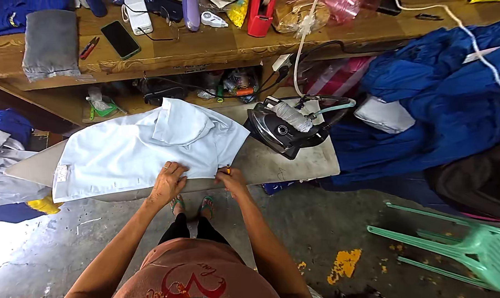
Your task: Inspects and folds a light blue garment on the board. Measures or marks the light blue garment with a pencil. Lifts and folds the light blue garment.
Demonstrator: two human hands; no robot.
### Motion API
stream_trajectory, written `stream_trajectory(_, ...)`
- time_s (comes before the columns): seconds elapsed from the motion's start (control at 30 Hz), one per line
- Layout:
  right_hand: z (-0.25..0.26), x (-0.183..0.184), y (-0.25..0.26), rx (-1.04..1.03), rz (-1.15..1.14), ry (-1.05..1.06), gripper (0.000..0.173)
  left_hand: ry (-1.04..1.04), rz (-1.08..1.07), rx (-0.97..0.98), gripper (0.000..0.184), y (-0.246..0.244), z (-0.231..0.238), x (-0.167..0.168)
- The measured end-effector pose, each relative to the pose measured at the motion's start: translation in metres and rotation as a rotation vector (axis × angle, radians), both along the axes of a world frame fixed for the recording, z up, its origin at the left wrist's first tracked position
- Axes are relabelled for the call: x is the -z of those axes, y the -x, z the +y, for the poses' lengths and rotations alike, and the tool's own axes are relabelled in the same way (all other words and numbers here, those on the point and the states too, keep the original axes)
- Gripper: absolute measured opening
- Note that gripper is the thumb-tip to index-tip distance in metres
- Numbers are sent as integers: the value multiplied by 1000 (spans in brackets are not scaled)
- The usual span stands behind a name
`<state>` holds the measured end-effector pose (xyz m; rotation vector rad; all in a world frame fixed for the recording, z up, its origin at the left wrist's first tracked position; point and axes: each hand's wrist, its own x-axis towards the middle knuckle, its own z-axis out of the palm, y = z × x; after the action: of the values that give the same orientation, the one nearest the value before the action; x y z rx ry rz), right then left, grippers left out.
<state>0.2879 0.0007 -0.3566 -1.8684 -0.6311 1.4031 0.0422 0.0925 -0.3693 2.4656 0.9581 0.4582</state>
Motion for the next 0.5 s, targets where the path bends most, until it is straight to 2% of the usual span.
stream_trajectory(0.13,2,0,0,19,27,29,8,-74,-4,21,21,28,3,6)
stream_trajectory(0.3,1,-1,2,37,17,24,9,-41,59,74,22,35,7,-1)
stream_trajectory(0.5,2,-2,3,32,-15,21,9,-129,100,150,19,33,9,-8)
